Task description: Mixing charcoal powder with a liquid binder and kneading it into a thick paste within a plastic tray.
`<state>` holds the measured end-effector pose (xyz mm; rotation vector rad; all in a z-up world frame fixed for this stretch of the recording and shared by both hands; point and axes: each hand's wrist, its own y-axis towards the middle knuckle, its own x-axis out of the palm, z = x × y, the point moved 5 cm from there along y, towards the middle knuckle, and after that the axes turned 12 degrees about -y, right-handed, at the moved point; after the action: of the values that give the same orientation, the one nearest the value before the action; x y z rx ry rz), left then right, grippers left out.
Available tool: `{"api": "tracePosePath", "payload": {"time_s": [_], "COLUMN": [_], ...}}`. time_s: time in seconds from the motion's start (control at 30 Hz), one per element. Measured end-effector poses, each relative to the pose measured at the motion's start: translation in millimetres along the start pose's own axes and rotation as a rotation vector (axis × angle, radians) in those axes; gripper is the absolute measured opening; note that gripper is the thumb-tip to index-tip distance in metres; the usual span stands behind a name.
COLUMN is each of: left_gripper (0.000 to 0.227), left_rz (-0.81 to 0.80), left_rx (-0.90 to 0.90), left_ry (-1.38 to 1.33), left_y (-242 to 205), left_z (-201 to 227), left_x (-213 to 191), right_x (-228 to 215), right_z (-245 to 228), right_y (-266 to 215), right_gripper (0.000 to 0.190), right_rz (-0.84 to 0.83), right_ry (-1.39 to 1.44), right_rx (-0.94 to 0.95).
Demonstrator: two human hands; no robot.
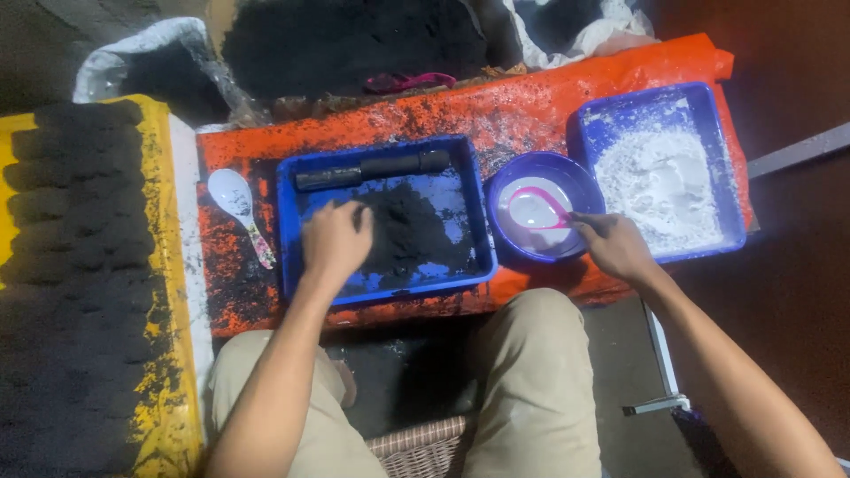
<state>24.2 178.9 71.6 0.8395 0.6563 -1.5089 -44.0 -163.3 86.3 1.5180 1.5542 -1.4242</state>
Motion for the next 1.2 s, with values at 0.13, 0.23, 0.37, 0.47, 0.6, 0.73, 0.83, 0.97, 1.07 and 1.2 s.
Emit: {"api": "tracePosePath", "payload": {"time_s": [0.13,0.23,0.37,0.47,0.6,0.73,0.83,0.97,1.07,1.2], "left_gripper": [0.023,0.023,0.024,0.024,0.028,0.028,0.029,0.026,0.029,0.027], "left_rz": [0.042,0.054,0.031,0.027,-0.002,0.009,-0.018,-0.015,-0.036,-0.025], "left_rx": [-0.080,-0.101,-0.110,-0.128,-0.176,-0.217,-0.227,-0.259,-0.298,-0.288], "left_ry": [-0.055,-0.068,-0.067,-0.085,-0.097,-0.157,-0.116,-0.233,-0.301,-0.325], "left_y": [-3.0,-8.2,-12.3,-11.6,-14.3,-16.5,-19.7,-18.4,-17.5,-13.4], "left_z": [-20.0,-22.5,-33.9,-35.5,-34.8,-37.5,-33.9,-44.0,-44.9,-46.4], "left_x": [-30.1,-47.9,-48.9,-52.5,-59.4,-62.5,-65.8,-57.7,-59.1,-57.7], "right_x": [-12.4,-12.2,-4.9,4.8,15.6,25.2,33.6,51.1,45.2,38.3], "right_z": [-31.0,-50.9,-77.6,-96.3,-125.5,-148.6,-163.3,-166.1,-184.4,-203.6], "right_y": [-10.5,-9.9,-7.6,0.2,8.6,15.9,22.0,35.5,24.9,12.4], "right_gripper": [0.035,0.037,0.037,0.037,0.037,0.035,0.036,0.033,0.030,0.022], "right_rz": [-0.021,-0.025,-0.030,-0.048,-0.125,-0.130,-0.145,-0.115,-0.105,-0.073], "right_ry": [0.014,0.036,0.055,0.051,0.005,-0.020,-0.078,-0.162,-0.244,-0.515], "right_rx": [-0.008,-0.024,-0.078,-0.116,-0.169,-0.216,-0.269,-0.277,-0.274,-0.292]}}
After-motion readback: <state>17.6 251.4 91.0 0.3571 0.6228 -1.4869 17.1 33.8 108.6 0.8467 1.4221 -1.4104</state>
